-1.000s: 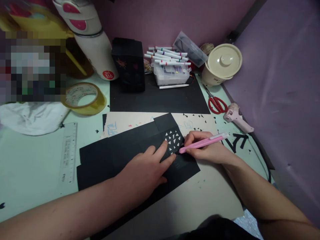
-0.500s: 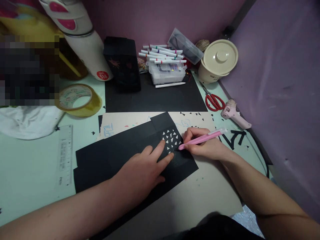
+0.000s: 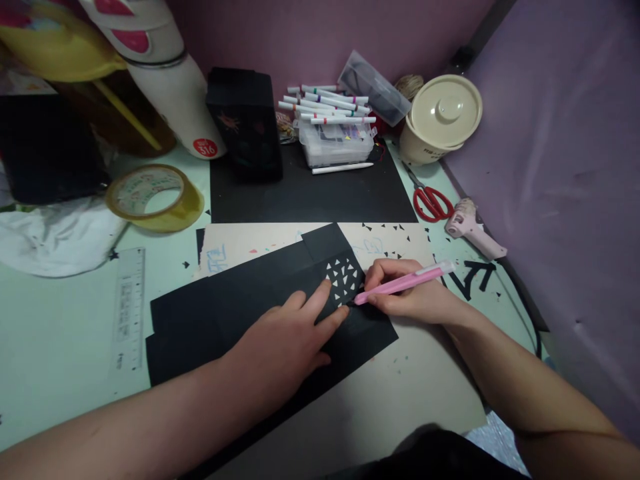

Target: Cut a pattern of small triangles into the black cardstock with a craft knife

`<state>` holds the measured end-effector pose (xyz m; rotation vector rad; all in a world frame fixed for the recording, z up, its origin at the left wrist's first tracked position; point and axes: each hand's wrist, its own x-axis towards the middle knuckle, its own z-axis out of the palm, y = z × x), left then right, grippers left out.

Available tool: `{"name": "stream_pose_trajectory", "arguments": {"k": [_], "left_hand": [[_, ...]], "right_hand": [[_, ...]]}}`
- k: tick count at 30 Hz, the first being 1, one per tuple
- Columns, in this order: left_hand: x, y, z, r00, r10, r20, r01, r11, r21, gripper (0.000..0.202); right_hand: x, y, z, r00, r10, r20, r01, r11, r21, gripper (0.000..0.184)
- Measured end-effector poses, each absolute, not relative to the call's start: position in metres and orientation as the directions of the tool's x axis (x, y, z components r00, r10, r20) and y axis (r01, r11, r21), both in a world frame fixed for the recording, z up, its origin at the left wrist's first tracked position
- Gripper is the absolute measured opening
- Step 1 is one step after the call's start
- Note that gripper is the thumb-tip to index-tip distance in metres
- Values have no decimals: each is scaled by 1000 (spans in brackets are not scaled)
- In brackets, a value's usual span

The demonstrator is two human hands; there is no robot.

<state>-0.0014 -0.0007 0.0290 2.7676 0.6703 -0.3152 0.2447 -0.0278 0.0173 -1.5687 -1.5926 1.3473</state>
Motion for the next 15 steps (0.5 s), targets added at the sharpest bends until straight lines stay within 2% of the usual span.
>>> {"name": "stream_pose_trajectory", "arguments": {"k": [11,15], "left_hand": [[0,1,31,862,405,-304,476,-853,215,68],[-1,-1,31,864,412,-291,478,-851,215,71]], "right_hand": [[247,-28,10,-136,966,-222,368,-159,-916,9],[246,-28,14,-174,956,-237,384,-156,-910,7]]}}
